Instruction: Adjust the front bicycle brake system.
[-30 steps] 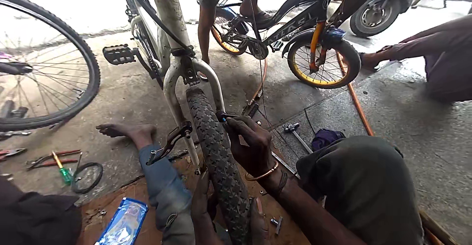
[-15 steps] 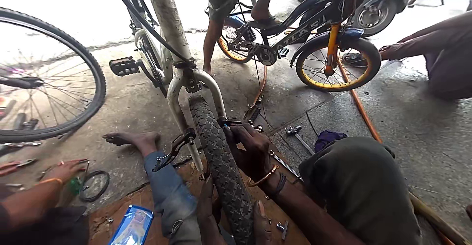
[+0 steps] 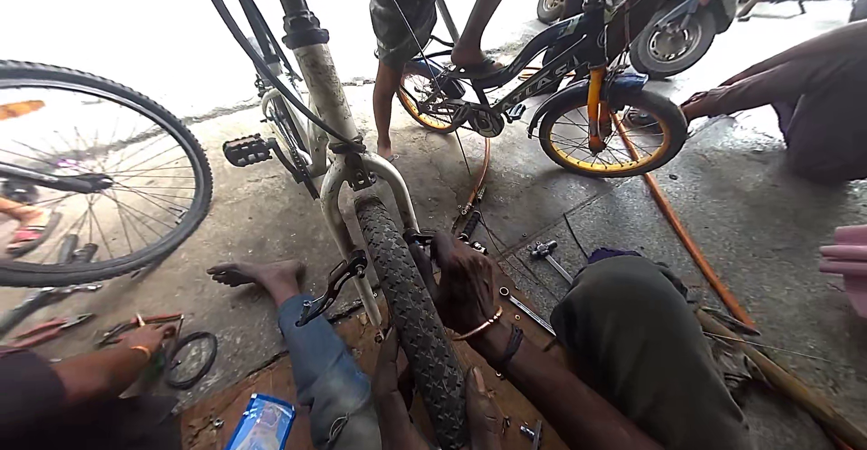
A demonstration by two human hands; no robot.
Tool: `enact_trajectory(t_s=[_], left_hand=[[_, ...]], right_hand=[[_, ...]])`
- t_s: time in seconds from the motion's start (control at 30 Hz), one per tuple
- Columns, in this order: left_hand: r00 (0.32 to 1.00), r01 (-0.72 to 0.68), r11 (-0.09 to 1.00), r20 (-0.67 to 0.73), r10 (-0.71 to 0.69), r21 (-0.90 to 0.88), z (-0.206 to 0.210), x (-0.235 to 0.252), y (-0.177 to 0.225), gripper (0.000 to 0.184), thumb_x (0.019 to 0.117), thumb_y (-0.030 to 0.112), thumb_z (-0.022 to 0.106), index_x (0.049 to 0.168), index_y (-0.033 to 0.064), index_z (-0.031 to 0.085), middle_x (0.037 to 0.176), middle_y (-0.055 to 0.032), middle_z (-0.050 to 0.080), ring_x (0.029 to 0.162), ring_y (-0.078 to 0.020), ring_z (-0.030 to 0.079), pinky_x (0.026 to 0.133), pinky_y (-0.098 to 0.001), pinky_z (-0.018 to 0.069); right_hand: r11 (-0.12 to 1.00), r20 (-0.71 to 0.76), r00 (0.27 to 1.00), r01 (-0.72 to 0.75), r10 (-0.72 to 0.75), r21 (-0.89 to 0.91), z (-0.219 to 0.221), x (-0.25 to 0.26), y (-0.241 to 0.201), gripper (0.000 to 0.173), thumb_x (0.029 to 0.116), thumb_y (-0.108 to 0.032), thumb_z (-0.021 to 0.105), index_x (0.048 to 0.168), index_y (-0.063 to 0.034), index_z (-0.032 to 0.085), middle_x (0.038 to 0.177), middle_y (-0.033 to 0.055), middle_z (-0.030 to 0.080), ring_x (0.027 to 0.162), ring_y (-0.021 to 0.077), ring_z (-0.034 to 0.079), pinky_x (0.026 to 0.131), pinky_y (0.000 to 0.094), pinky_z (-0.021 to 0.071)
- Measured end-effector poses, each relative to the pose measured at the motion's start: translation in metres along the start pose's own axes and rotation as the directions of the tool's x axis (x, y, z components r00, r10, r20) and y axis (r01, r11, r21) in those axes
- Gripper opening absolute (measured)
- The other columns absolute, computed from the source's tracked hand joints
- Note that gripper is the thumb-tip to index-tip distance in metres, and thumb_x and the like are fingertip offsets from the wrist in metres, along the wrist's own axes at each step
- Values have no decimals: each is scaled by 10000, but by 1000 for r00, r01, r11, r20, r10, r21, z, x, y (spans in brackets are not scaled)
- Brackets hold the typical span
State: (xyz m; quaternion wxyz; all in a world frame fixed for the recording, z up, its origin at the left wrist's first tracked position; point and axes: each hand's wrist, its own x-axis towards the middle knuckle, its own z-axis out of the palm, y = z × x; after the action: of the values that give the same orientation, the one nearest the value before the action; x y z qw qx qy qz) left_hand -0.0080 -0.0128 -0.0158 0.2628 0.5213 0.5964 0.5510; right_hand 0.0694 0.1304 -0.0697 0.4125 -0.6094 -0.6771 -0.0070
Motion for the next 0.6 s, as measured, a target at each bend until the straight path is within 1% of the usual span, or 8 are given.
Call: enact_trajectory(t_s=[0.1,0.17,0.23,0.3,0.37,0.43,0.5,0.6], left_hand=[[996,-74,996,-38,76,41,4,-3,-9,799,843,184,744,1409,-218,349,1389,-352,463,1196,-277,600,986,-341,540],[995,-84,996,-51,86,39,7,-4,-16,783,857,189,740,1423,-192,356,1391,-328,471,1197,-299,598,988,-374,544],[995,-88,995,-50,90,53,7,-5,-17,773,868,201,743,1429,-176,369,1390,-320,480,1203,-300,596,991,-380,541],[995,-86,995,-42,89,58,6,-3,-10,768,869,194,741,1426,-181,367,1388,-319,478,1193,-278,600,984,-357,542],[995,-77,996,-53,80,54,6,-1,-3,750,854,165,739,1410,-188,380,1374,-314,487,1164,-249,611,959,-326,548],[998,-37,999,-56,39,33,5,-3,-1,761,830,117,745,1436,-164,379,1390,-289,490,1131,-198,616,933,-286,550],[998,-30,999,-56,32,40,6,-4,-1,766,820,110,740,1449,-147,386,1399,-279,495,1122,-181,614,927,-273,545],[996,-59,997,-64,62,52,5,-3,-4,771,822,127,752,1456,-129,396,1376,-258,528,1115,-176,628,921,-274,560]], right_hand=[[998,28,998,59,-60,13,-3,3,-3,221,906,-222,578,896,-20,667,777,95,621,665,246,651,508,378,505],[999,-8,999,46,-47,-24,4,5,-5,302,960,-209,548,699,-65,599,587,57,545,500,212,588,421,356,436],[998,44,999,-3,6,-67,2,4,-4,492,1044,-328,493,611,-101,543,508,34,492,444,201,547,404,362,403],[998,66,998,-18,23,-67,-2,2,-2,460,1022,-402,539,703,-79,614,586,49,554,517,215,598,448,374,454],[1000,109,994,-1,4,-29,-7,5,-5,282,970,-295,640,906,-22,673,779,103,630,693,263,665,553,400,543],[1000,107,994,13,-11,-19,-5,7,-10,148,917,-150,647,868,-13,677,729,112,632,652,273,672,519,410,534],[997,202,977,-65,71,-35,-9,10,-14,321,1000,-228,554,745,-52,637,610,94,600,573,278,654,489,441,490],[987,292,943,-151,162,-58,-15,11,-15,492,1037,-456,535,807,-45,675,706,116,653,687,303,685,596,474,524]])
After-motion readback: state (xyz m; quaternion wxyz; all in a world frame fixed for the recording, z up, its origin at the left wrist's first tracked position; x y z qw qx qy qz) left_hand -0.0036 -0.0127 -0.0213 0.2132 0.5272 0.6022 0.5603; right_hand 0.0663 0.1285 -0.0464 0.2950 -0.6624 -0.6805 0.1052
